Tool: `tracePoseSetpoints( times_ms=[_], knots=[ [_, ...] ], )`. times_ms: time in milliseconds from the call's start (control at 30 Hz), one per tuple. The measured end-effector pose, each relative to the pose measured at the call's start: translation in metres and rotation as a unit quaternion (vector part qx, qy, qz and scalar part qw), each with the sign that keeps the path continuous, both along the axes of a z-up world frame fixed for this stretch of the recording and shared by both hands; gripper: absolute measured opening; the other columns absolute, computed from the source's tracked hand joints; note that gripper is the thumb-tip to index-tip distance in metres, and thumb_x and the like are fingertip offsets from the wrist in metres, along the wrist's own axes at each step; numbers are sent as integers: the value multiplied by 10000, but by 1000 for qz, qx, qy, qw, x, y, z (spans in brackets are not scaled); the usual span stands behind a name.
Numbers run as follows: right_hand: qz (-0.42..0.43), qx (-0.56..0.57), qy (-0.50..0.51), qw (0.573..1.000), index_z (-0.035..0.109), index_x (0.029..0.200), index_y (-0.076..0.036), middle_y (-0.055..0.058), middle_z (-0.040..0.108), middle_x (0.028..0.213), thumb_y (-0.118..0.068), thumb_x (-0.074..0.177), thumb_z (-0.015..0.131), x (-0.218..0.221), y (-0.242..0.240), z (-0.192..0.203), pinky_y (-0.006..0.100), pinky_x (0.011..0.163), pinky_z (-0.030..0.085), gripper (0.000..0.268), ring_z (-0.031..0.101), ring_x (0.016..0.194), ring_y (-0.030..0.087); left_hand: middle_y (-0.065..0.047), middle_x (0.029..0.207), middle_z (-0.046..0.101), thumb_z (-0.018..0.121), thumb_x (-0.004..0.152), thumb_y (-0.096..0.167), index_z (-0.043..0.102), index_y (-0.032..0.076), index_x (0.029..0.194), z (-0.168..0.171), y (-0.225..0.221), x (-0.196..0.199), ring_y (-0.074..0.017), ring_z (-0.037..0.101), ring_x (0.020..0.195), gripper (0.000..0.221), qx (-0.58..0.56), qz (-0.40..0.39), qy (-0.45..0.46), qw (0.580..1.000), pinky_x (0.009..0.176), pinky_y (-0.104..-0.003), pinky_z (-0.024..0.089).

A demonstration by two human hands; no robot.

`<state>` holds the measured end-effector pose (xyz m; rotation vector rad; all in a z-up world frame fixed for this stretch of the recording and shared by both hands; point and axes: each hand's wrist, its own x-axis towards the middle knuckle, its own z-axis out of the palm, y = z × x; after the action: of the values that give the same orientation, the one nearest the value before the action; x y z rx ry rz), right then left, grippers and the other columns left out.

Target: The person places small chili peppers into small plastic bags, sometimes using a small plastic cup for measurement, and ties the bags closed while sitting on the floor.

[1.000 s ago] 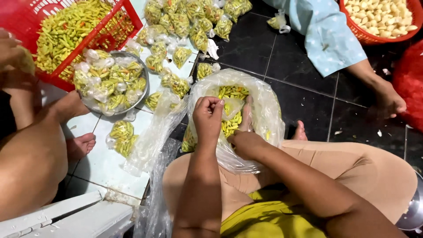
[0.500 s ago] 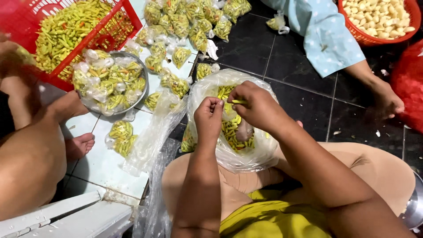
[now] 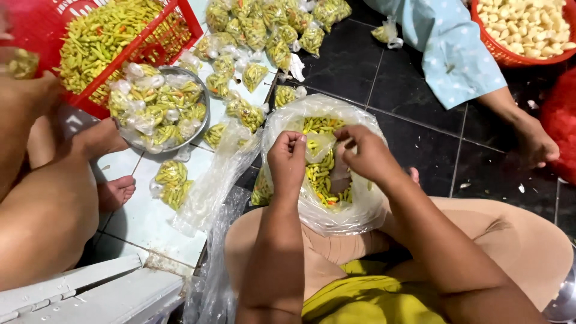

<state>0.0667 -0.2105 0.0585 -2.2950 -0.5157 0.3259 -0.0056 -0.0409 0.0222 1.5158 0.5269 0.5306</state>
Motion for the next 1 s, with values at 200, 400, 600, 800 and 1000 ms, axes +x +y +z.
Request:
tracePoseSetpoints(
  times_ms=[200,400,600,800,1000],
  knots=[
    [80,-68,39,994,338,1582,-53,291,319,1564,-213,681,851,-36,18,-9,591,1148,422,1049,459,1346,554,-39,614,623,674,918,59,713,59,859,-3,-5,2,-104,538,547,71,-39,-45,-11,998,562,-259,477],
    [-43,70,24,996,700,1271,-37,204,682,1234,-127,906,683,-24,10,-72,510,1055,499,376,638,1209,400,-70,665,677,711,912,74,720,47,913,-28,-2,4,-93,637,565,29,-142,-105,-61,982,559,-216,541],
    [-99,336,108,930,730,967,-52,51,696,805,-29,879,660,-24,8,9,288,645,606,114,642,722,136,-74,1167,625,778,879,420,603,63,1230,-10,7,-1,-118,563,1141,530,-139,-134,-199,961,886,-227,495],
    [-71,380,60,920,744,935,-22,113,716,746,-12,883,736,-20,-6,13,274,586,594,53,686,661,151,-217,946,759,762,749,66,736,-20,1060,-8,-5,-11,-313,713,949,324,75,-371,-24,925,876,-482,552],
    [-184,485,70,852,697,1080,18,164,679,876,0,922,715,-23,-13,19,308,567,622,160,711,778,229,-98,995,773,685,851,108,727,121,1057,7,21,-9,-255,742,1027,210,60,-174,77,980,924,-392,561]
  ],
)
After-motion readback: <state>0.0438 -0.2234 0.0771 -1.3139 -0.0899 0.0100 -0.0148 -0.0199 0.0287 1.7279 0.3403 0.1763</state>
